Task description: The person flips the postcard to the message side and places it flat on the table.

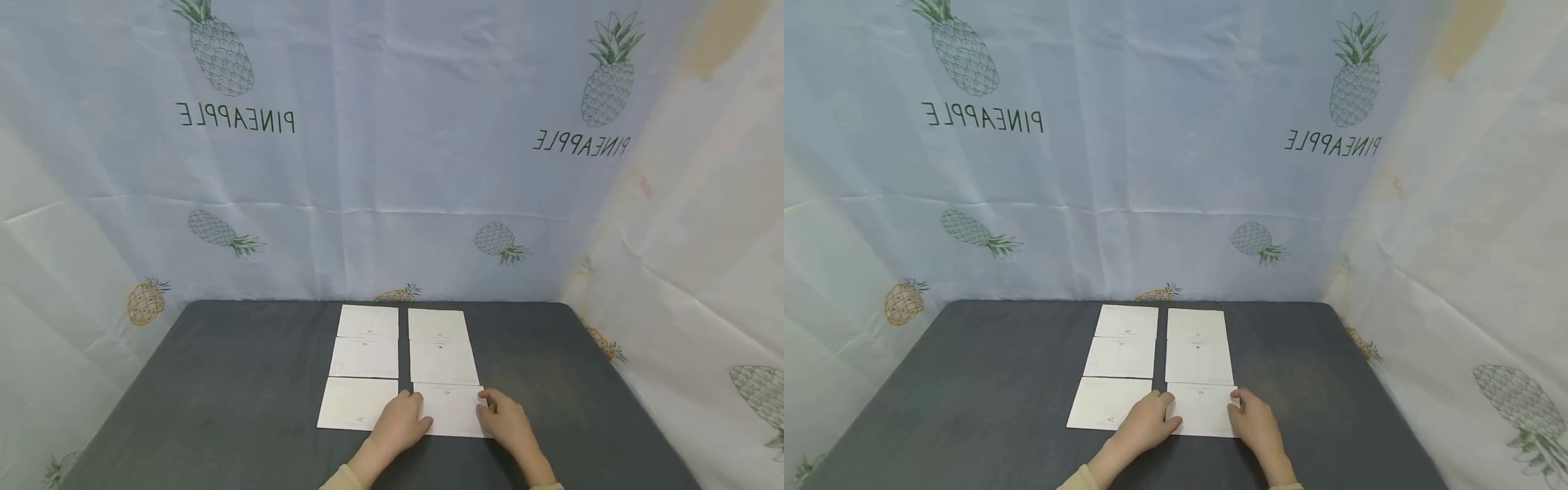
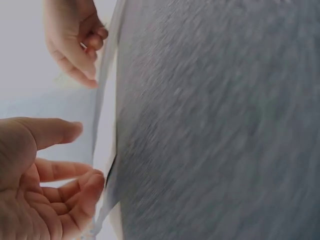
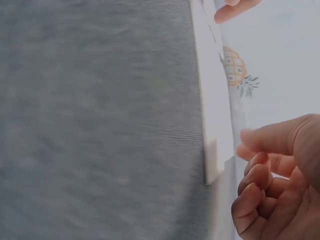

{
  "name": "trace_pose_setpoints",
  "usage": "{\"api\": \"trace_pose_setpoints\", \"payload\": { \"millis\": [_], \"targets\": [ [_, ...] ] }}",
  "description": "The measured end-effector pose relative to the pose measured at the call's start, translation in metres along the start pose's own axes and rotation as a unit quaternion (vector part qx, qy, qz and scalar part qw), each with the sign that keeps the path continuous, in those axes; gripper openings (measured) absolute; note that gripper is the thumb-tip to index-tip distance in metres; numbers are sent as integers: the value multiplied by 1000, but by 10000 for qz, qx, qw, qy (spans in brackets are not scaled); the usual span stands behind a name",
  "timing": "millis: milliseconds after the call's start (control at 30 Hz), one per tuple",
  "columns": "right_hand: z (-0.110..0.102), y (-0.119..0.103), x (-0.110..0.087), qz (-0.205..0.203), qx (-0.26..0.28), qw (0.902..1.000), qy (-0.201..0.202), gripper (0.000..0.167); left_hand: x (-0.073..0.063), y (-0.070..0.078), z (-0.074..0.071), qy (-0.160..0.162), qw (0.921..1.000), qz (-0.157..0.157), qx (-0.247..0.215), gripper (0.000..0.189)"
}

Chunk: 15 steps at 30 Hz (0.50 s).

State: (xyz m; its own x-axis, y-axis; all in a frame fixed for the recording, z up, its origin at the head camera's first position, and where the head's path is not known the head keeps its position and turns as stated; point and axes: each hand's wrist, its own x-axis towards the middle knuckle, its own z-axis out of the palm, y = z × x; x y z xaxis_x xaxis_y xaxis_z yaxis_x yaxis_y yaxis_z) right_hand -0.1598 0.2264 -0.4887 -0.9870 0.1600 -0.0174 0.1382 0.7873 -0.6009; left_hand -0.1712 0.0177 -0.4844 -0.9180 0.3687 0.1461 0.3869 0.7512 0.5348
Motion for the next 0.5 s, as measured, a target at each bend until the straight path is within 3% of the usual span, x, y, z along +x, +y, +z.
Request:
{"api": "trace_pose_setpoints", "payload": {
  "millis": [233, 500],
  "targets": [
    [-29, -15, 14, -109, 154, 9998, 113, 30, 9, -14, -27, 339, 9993, 125, 121, 36],
    [-69, -8, 30, -948, 203, 9938, 550, 42, 20, -44, -79, 794, 9951, 335, 485, 41]
  ]
}}
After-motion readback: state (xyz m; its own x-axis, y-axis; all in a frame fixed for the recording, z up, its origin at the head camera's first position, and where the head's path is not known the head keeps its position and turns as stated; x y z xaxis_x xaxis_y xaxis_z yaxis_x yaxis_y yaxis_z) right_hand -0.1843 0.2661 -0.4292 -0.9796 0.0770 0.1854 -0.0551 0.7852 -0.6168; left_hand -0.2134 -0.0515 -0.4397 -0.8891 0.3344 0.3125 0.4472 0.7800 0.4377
